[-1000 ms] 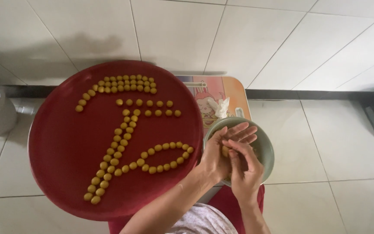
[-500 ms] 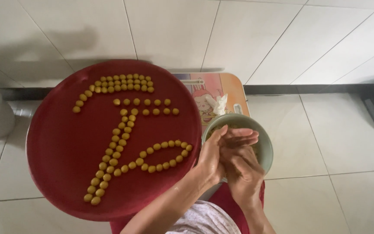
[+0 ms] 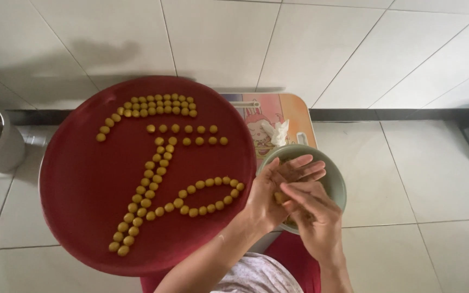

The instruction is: The person is preparing small pastry balls by scooping dough from a bowl, rolling it between their hands, and arranging the balls in a pattern on a large red tray.

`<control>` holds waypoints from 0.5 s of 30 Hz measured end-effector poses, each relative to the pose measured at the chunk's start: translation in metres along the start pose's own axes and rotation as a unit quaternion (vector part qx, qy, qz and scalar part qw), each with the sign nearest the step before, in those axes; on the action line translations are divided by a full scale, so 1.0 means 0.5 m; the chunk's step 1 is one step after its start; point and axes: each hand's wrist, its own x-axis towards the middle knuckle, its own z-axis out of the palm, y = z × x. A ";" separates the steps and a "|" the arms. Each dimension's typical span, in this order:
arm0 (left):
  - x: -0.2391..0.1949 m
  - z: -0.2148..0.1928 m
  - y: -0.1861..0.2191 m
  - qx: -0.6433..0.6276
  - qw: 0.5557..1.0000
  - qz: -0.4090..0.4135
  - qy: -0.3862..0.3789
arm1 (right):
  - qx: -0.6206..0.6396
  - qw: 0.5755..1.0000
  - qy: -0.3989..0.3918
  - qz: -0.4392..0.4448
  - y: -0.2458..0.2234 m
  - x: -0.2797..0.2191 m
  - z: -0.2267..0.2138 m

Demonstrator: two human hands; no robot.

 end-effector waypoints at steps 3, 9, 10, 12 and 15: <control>-0.001 0.005 0.000 0.017 0.999 0.010 -0.030 | -0.104 0.994 0.011 -0.037 -0.022 0.014 0.009; 0.003 -0.015 -0.010 -0.058 0.994 -0.015 -0.086 | 0.020 0.992 0.082 0.097 -0.035 0.020 0.036; 0.003 -0.017 -0.008 -0.056 0.995 -0.014 -0.087 | 0.020 0.992 0.082 0.096 -0.033 0.019 0.041; 0.002 -0.021 -0.006 -0.025 0.992 0.000 -0.124 | -0.051 0.994 0.099 0.018 -0.030 0.016 0.048; -0.009 0.002 -0.001 -0.040 0.998 -0.026 -0.045 | -0.049 0.995 0.086 -0.025 -0.036 0.023 0.044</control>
